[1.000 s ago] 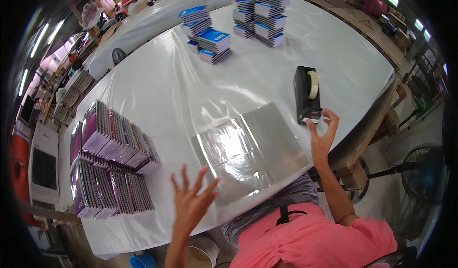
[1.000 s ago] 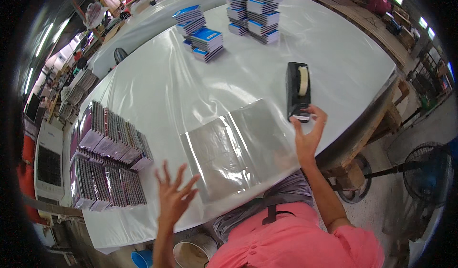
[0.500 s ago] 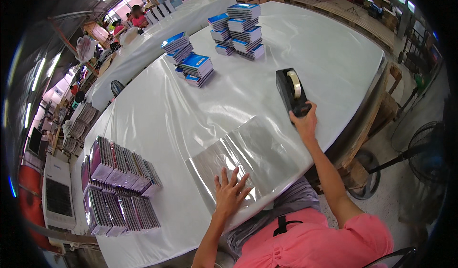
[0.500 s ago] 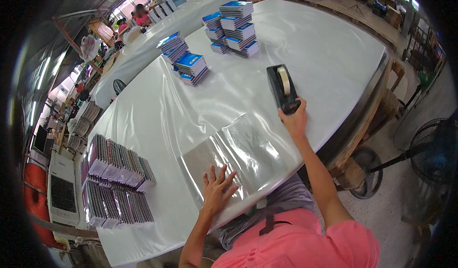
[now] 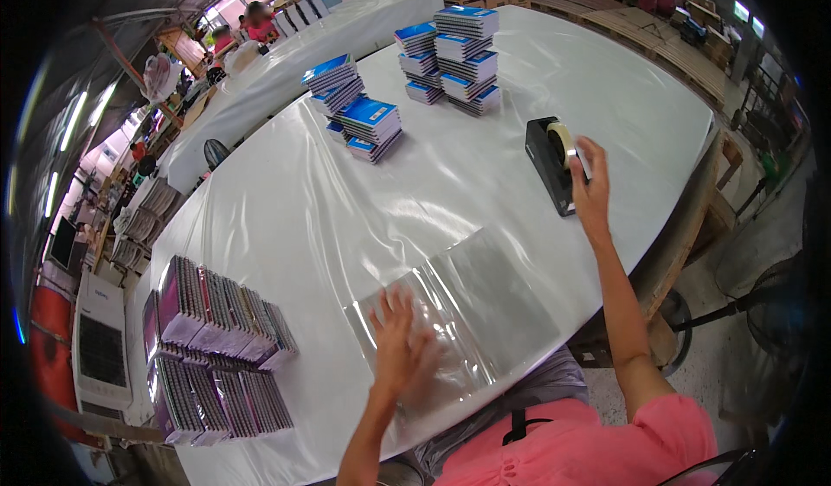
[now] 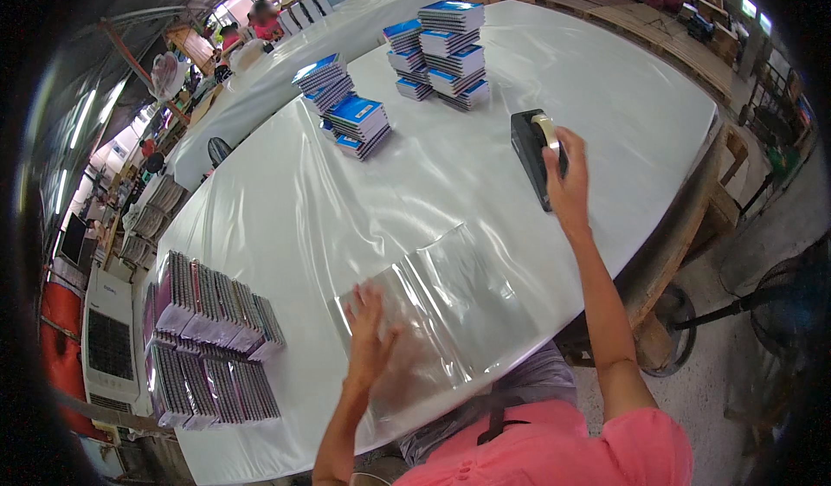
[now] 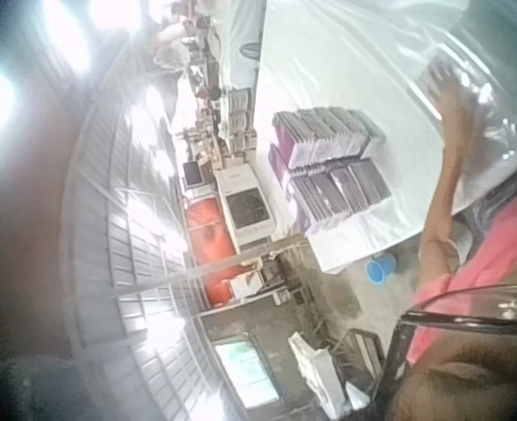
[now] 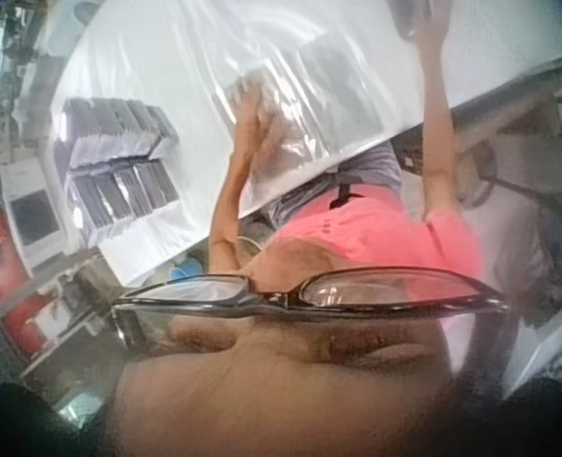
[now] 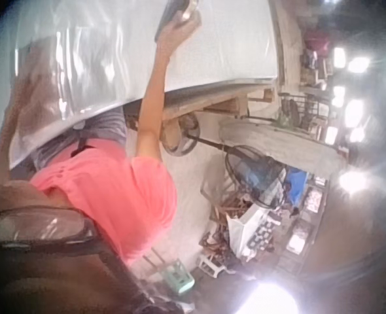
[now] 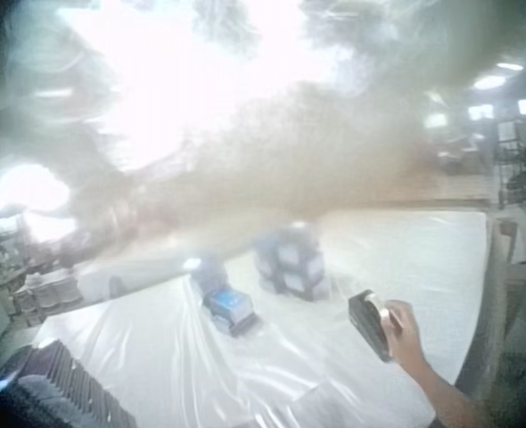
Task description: The person places a stack of notebooks into a plastic sleeve, folds the sleeve over the stack, and secures it using pieces of adhesive tape.
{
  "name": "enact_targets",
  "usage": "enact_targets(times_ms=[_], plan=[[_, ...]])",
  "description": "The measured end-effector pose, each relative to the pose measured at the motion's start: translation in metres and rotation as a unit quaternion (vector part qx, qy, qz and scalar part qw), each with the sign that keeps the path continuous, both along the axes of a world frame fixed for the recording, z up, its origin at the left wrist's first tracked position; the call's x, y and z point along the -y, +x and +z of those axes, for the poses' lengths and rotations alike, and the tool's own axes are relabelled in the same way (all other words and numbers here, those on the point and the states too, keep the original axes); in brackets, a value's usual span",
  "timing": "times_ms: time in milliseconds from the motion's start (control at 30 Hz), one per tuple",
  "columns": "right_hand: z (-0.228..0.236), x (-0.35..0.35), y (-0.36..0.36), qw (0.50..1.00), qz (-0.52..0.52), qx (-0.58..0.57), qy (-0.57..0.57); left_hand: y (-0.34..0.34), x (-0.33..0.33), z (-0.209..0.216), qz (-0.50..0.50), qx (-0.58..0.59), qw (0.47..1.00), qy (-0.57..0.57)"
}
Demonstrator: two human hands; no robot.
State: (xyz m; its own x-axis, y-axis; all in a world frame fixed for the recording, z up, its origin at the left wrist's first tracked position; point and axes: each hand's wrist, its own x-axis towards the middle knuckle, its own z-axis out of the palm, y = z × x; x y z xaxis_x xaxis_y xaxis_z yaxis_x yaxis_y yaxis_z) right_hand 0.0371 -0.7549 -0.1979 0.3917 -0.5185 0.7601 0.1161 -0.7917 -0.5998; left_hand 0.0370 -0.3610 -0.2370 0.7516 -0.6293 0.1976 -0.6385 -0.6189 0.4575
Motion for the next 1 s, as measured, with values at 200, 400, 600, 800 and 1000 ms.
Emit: enact_targets(times_ms=[200, 400, 600, 800, 1000], plan=[[-0.058, -0.031, 0.189, 0.946, 0.294, -0.068, 0.116, 0.163, 0.026, -0.002, 0.099, -0.126, 0.959, -0.236], [-0.111, -0.024, 0.342, 0.875, 0.346, -0.241, 0.24, 0.308, 0.097, -0.062, 0.176, -0.324, 0.832, -0.415], [-0.101, -0.071, 0.392, 0.889, 0.257, -0.358, 0.125, 0.364, 0.125, -0.061, 0.2, -0.37, 0.737, -0.53], [-0.114, -0.056, 0.402, 0.851, 0.319, -0.318, 0.27, 0.392, 0.128, -0.074, 0.107, -0.32, 0.812, -0.477], [-0.131, -0.059, 0.394, 0.881, 0.342, -0.257, 0.203, 0.372, 0.107, -0.064, 0.058, -0.335, 0.812, -0.474]])
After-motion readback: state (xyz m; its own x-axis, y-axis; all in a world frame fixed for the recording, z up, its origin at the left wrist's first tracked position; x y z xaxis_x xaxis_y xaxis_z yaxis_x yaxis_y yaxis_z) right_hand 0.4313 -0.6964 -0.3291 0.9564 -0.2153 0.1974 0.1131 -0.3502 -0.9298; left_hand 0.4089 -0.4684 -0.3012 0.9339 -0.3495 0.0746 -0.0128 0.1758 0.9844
